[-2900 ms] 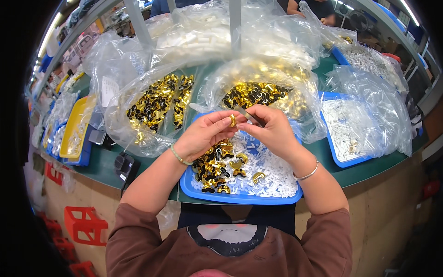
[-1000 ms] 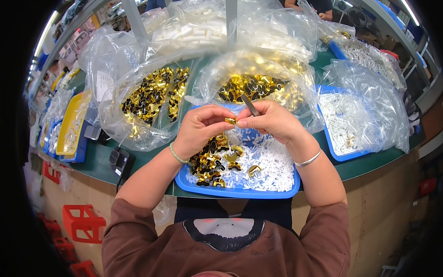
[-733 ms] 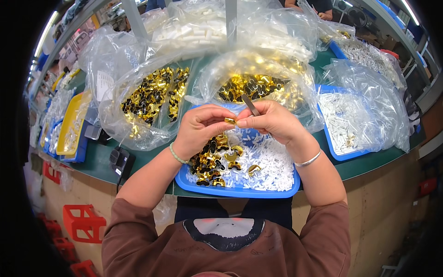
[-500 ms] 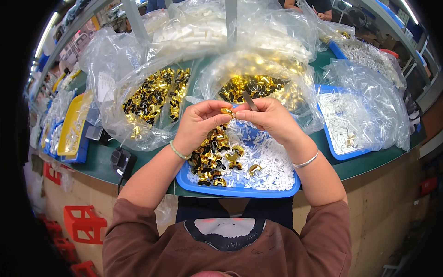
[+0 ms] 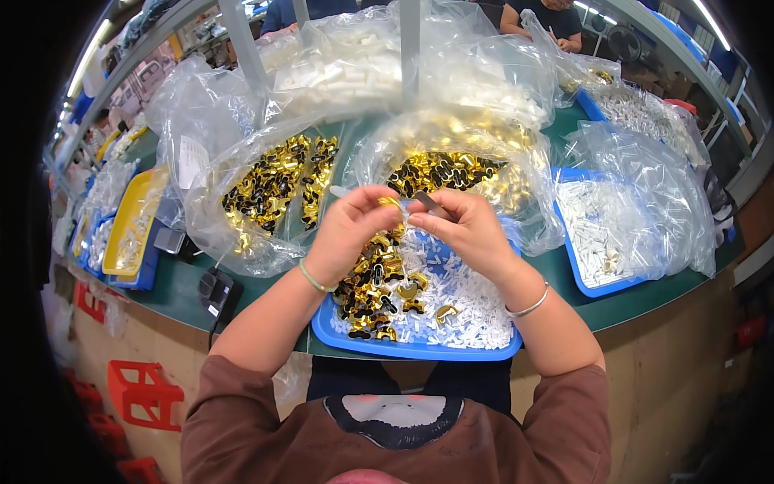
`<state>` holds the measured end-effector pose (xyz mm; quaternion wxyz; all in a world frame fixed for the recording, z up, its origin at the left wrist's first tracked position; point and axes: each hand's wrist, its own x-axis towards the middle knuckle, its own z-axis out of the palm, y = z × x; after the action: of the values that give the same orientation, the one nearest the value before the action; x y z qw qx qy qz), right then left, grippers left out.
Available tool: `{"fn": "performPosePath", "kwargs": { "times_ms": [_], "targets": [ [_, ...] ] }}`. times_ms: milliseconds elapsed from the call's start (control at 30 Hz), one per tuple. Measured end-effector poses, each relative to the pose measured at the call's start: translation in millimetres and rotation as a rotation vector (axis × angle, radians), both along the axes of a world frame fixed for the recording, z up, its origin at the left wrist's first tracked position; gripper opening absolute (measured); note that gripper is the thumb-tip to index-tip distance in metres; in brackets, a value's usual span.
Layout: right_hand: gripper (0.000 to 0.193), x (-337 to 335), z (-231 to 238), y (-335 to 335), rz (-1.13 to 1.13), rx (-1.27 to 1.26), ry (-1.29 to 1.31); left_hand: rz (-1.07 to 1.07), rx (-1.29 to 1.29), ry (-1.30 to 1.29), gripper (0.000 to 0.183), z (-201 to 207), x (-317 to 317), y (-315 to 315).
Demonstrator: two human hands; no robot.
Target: The person sits at a workstation and repeatedly picks up small gold and black components from a blue tray. They insert a small white piece into each component by hand and place the assembled unit back into the tray. The process is repetitive and involves handling small parts one at a time.
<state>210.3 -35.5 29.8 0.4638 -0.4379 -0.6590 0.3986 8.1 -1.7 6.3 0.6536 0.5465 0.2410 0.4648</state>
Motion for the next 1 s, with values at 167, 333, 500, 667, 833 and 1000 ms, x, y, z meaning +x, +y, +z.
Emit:
{"fn": "performPosePath", "kwargs": {
  "times_ms": [167, 333, 500, 667, 833, 1000],
  "targets": [
    [0.011, 19.7, 10.8, -1.8, -0.109, 0.018, -0.422, 0.413, -0.354, -0.96, 0.035, 2.7, -46.1, 46.8],
    [0.016, 32.8, 6.0, -3.3, 0.05, 0.069, -0.899, 0.446, -0.438, -0.959, 0.053, 11.9, -57.1, 47.1],
    [0.023, 24.3, 3.0, -4.6, 0.03, 0.057, -0.8, 0.209, -0.134, -0.428, 0.037, 3.9, -30.3, 26.4],
    [0.024, 15.7, 0.8, -9.7, 0.146, 0.131, -0.792, -0.002, 0.284, 0.453, 0.015, 7.0, -19.9, 11.8],
    [0.027, 18.7, -5.0, -3.2, 0.229, 0.051, -0.864, -0.035, 1.059, 0.845, 0.016, 1.2, -19.9, 9.0],
    [0.023, 14.8, 6.8, -8.5, 0.285, 0.005, -0.825, -0.116, 0.838, 0.827, 0.023, 7.6, -27.3, 3.4]
  ]
}}
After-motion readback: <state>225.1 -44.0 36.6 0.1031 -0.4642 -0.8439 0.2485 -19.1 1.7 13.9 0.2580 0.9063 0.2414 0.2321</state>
